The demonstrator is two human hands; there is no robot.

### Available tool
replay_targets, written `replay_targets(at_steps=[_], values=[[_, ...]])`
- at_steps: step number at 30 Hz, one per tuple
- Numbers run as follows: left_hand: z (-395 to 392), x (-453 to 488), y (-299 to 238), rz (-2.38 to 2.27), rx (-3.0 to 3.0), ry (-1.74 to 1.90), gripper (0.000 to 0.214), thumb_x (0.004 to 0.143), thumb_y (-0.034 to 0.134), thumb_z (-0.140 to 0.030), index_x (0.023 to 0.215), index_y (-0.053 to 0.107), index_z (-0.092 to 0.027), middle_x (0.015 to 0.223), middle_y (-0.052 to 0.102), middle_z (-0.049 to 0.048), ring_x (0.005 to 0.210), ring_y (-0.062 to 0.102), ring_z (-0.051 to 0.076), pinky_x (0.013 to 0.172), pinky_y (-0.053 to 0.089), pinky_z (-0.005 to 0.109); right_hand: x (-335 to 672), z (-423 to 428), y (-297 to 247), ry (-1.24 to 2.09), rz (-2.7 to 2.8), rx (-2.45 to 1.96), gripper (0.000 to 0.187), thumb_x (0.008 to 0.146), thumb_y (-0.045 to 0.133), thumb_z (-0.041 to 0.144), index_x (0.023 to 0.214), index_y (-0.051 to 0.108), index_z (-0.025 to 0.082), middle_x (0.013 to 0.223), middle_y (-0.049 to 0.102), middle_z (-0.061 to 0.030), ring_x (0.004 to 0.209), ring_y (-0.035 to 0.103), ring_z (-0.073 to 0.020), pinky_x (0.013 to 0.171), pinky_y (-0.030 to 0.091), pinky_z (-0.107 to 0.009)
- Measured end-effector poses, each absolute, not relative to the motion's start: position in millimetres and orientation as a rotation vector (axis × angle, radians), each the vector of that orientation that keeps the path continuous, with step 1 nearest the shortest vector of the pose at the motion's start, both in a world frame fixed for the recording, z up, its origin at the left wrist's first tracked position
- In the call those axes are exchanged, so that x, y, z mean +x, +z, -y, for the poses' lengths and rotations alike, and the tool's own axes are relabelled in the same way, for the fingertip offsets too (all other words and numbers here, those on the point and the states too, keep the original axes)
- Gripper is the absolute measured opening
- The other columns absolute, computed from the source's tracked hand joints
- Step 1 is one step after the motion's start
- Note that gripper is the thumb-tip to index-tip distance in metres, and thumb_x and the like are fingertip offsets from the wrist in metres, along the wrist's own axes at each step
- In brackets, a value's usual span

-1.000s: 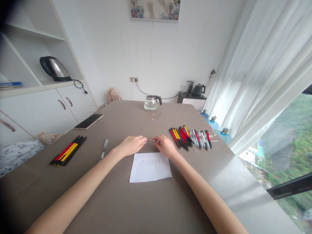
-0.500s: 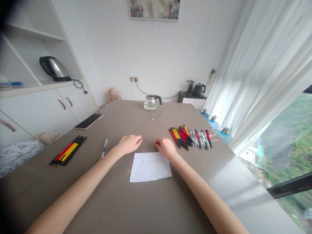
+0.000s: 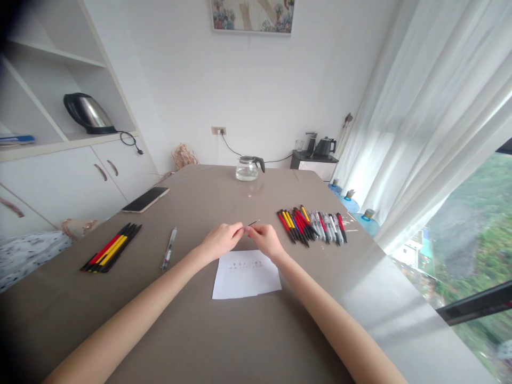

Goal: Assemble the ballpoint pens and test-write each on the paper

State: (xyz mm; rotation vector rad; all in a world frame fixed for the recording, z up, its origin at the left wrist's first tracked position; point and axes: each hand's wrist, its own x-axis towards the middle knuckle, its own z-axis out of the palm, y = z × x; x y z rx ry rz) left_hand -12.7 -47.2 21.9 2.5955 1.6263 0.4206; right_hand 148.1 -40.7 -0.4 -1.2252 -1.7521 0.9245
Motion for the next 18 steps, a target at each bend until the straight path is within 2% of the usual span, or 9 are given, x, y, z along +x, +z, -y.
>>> replay_targets(at_steps=[3, 6, 12, 15, 18], values=[[51, -10, 27, -1.512, 2.577, 0.505, 0.042, 0.086, 0.016, -0.043, 0.084, 0.052, -0.021, 0.073, 0.061, 0.0045, 0.066, 0.056, 0.017, 0.054, 0.035, 0.024, 146, 41, 1, 1.187, 1.46, -1.133, 0.033, 0.069, 0.051, 0.049, 0.067, 0.054, 0.015, 0.05, 0.038, 0.0048, 0.041, 0.03, -0.0051, 0.039, 0.022, -0.019], [51, -10, 28, -1.475, 2.538, 0.528, 0.042, 0.085, 0.017, -0.044, 0.085, 0.052, -0.02, 0.075, 0.061, 0.0047, 0.068, 0.056, 0.017, 0.056, 0.036, 0.024, 147, 41, 3, 1.231, 1.337, -1.082, 0.031, 0.066, 0.054, 0.047, 0.068, 0.052, 0.016, 0.054, 0.041, 0.0042, 0.042, 0.032, -0.0045, 0.038, 0.022, -0.018], [36, -23, 15, -1.489, 2.341, 0.638, 0.034, 0.085, 0.021, -0.033, 0.098, 0.05, -0.02, 0.094, 0.059, 0.0063, 0.089, 0.054, 0.018, 0.073, 0.039, 0.029, 163, 26, 3, 0.771, 1.215, -1.206, 0.028, 0.075, 0.04, 0.043, 0.081, 0.048, 0.017, 0.079, 0.057, -0.0034, 0.055, 0.046, -0.0079, 0.042, 0.031, -0.017], [32, -25, 12, -1.442, 2.282, 0.729, 0.033, 0.085, 0.023, -0.031, 0.104, 0.047, -0.019, 0.102, 0.057, 0.0073, 0.095, 0.052, 0.018, 0.079, 0.039, 0.03, 173, 20, 2, 0.711, 1.371, -1.326, 0.028, 0.077, 0.036, 0.038, 0.085, 0.05, 0.016, 0.073, 0.059, -0.0039, 0.052, 0.047, -0.0094, 0.045, 0.034, -0.02], [31, -23, 11, -1.4, 2.231, 0.788, 0.035, 0.084, 0.025, -0.033, 0.108, 0.046, -0.018, 0.101, 0.057, 0.008, 0.09, 0.053, 0.017, 0.077, 0.04, 0.029, 176, 20, 2, 0.598, 1.591, -1.403, 0.031, 0.077, 0.036, 0.035, 0.087, 0.056, 0.014, 0.064, 0.06, -0.0034, 0.055, 0.051, -0.0118, 0.053, 0.037, -0.022]])
